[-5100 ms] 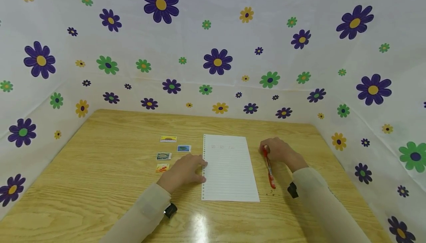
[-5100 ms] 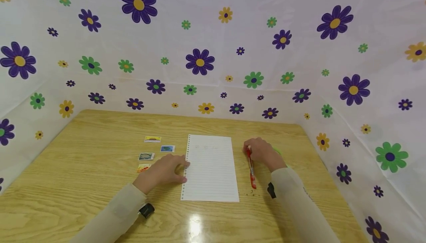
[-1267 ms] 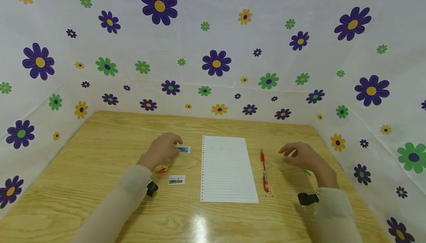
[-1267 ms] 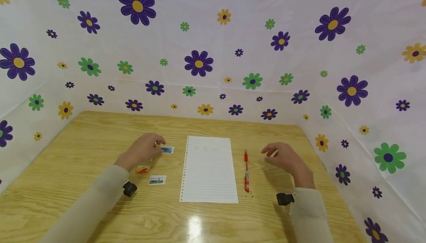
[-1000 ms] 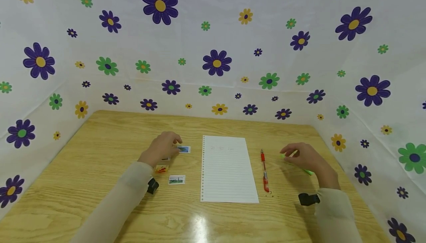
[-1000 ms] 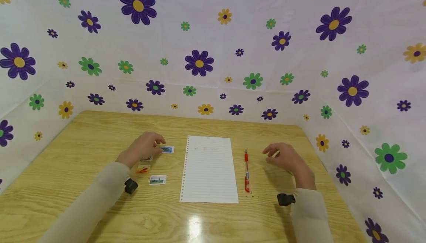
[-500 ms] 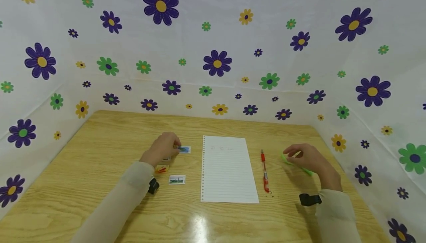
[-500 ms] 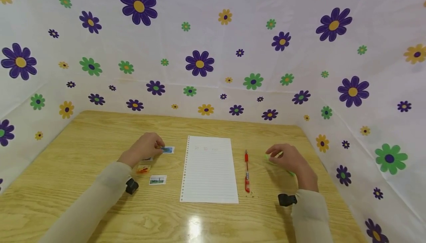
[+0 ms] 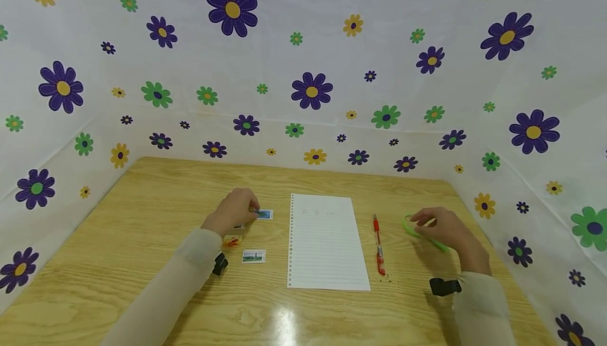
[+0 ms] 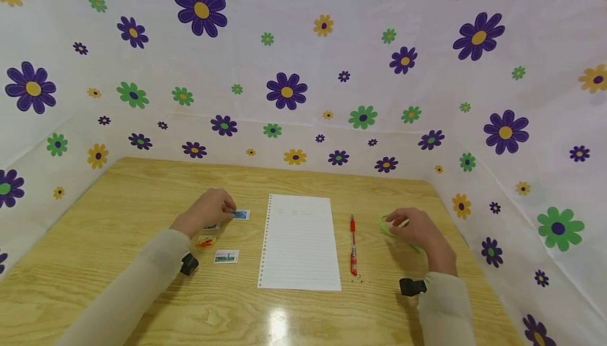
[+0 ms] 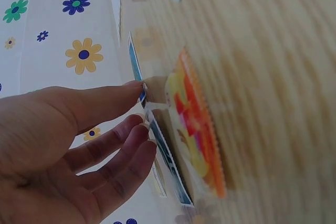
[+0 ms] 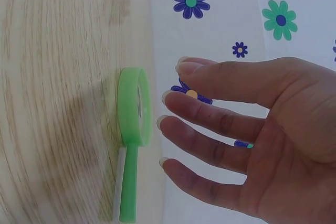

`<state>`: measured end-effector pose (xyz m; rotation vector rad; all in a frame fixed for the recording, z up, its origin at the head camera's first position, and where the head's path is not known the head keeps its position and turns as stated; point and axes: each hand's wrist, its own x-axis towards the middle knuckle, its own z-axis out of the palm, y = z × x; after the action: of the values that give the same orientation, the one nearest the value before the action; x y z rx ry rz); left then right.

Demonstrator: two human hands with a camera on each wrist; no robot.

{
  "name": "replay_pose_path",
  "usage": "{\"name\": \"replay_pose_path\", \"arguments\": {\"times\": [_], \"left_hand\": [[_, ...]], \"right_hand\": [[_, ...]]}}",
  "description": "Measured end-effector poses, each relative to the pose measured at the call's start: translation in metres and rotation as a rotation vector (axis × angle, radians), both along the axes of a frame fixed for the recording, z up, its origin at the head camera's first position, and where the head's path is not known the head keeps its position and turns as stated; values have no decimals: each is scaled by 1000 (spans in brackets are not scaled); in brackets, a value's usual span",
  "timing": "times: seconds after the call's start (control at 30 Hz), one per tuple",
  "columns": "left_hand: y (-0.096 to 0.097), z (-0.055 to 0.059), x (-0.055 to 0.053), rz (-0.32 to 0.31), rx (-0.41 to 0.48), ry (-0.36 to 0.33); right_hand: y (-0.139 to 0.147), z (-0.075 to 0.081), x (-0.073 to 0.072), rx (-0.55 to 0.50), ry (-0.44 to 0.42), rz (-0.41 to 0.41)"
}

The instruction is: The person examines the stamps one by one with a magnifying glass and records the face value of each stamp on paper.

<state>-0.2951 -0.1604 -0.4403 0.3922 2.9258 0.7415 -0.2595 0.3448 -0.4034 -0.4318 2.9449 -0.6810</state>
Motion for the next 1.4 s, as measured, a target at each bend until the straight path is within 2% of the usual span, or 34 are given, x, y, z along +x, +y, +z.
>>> {"name": "replay_pose_path", "arguments": {"times": [0.2, 0.63, 0.87, 1.07, 1.3, 1.4], "left_hand": [[1, 0, 0, 5, 6, -1], [1, -1, -2, 5, 2, -10], [-1, 1, 0, 18, 49, -48], [-2, 1, 1, 31, 60, -57], [-1, -3, 1, 28, 48, -39], [-2, -3, 0, 25, 37, -26]], "right_hand": [[10, -2, -1, 18, -4, -35], [20, -4, -1, 68, -109, -129], [23, -7, -2, 51, -165, -125], [24, -11, -4, 44, -171, -127], [27, -17, -7, 49, -184, -146], [27, -19, -6, 35, -179, -128]]}}
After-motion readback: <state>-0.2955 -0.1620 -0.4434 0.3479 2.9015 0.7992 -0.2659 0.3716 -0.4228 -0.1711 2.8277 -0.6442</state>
